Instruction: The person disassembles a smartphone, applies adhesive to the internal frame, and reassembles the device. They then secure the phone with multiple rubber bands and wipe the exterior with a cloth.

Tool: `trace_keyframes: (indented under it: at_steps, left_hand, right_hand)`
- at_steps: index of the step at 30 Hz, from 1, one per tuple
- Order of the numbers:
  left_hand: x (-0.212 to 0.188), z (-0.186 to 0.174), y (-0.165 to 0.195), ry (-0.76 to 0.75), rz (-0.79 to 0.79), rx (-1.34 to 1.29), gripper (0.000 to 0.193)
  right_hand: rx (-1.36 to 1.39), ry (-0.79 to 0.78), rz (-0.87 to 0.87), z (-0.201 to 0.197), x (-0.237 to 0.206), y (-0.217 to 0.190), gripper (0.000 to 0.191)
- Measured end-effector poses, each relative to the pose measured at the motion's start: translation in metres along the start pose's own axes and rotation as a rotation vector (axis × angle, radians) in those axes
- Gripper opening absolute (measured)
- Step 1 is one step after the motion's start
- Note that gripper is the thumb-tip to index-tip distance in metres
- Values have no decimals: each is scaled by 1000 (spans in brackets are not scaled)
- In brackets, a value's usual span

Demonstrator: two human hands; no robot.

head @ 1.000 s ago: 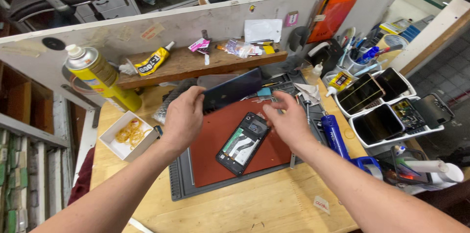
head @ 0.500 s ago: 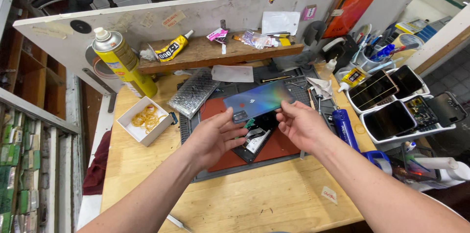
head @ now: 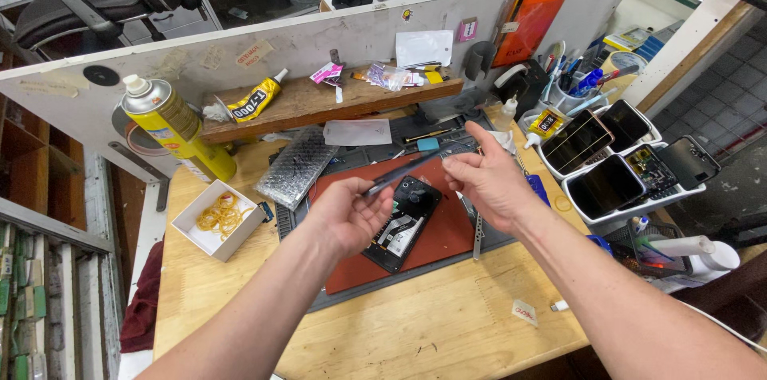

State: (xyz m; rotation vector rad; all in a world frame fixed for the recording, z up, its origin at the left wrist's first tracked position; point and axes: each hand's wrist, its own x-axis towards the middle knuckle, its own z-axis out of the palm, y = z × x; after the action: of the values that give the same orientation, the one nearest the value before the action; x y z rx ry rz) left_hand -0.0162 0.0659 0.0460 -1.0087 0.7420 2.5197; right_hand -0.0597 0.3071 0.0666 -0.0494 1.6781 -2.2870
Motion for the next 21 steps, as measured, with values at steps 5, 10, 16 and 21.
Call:
trace_keyframes:
  at_steps: [5,10,16,21]
  left_hand:
    - [-5,-16,40,8,146,84,12]
    - [-2,-44,38,65,221,198,13]
    - [-4,-80,30,210,264,184,18]
    - [-28,-78,24,537,297,725,34]
  right_hand:
    - [-123,69,136,-23,6,-8,56]
    - [-201,101,229,-35,12,15,35]
    - [-322,143,277,-35,14,28,30]
    - [-326,181,336,-25,10,32,26]
